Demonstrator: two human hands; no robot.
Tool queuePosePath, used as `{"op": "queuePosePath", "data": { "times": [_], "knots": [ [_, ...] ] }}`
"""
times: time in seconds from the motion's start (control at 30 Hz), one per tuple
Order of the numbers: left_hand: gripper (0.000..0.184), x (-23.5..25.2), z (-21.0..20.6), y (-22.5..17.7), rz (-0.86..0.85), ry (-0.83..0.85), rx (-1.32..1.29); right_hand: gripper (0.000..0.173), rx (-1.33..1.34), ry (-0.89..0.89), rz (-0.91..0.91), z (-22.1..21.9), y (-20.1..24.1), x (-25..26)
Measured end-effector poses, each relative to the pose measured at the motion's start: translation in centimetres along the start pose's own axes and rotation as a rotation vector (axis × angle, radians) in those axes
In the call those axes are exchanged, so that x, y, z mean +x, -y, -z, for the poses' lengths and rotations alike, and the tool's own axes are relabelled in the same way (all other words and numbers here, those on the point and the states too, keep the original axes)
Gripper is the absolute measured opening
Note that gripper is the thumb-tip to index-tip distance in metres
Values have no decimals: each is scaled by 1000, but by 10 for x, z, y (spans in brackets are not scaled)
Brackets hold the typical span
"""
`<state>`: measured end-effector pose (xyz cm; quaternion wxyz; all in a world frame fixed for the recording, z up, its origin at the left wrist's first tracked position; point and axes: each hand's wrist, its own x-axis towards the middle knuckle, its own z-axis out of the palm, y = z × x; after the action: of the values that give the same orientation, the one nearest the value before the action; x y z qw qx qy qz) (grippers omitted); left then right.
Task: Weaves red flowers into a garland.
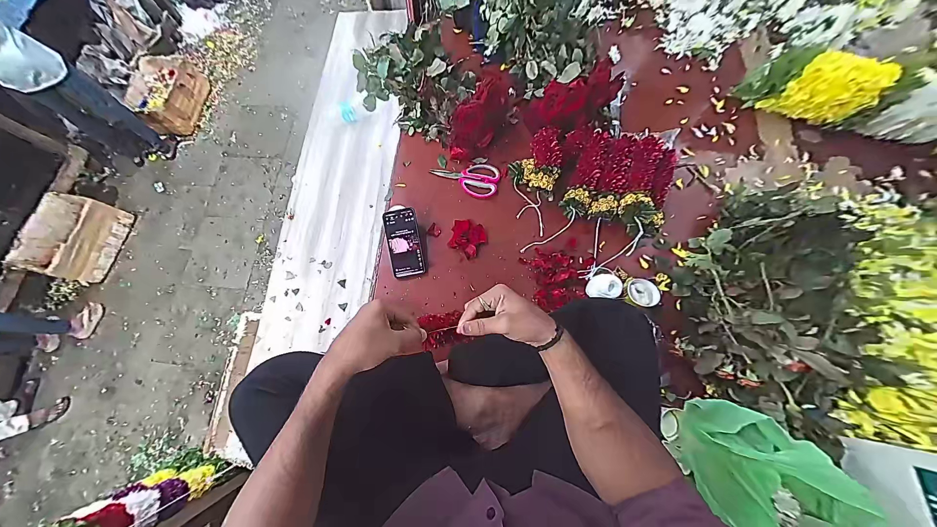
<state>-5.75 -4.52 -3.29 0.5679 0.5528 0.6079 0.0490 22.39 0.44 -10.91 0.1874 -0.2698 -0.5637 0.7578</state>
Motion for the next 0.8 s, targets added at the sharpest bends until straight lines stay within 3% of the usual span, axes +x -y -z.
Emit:
{"op": "queuePosePath", "data": {
  "times": [0.1, 0.2, 0.27, 0.33, 0.47, 0.57, 0.67, 0.8],
  "knots": [
    [17, 4, -1, 10, 41, -81, 31, 20, -117, -77, -235, 20, -4, 12],
    [17, 8, -6, 17, 85, -78, 63, 20, -458, -486, -522, 56, -46, 47],
    [17, 12, -10, 21, 97, -62, 96, 33, -593, -652, -641, 81, -81, 72],
    [18, 13, -12, 24, 106, -52, 102, 44, -559, -735, -664, 91, -107, 86],
    [18, 12, -15, 26, 102, -60, 83, 19, -294, -853, -612, 78, -104, 93],
    [18, 14, -15, 24, 94, -68, 88, 16, -80, -851, -512, 71, -81, 84],
    [18, 14, -17, 23, 92, -72, 110, 13, -58, -846, -460, 67, -67, 74],
    [20, 11, -22, 20, 75, -58, 124, 34, -185, -844, -628, 70, -83, 79]
  ]
}}
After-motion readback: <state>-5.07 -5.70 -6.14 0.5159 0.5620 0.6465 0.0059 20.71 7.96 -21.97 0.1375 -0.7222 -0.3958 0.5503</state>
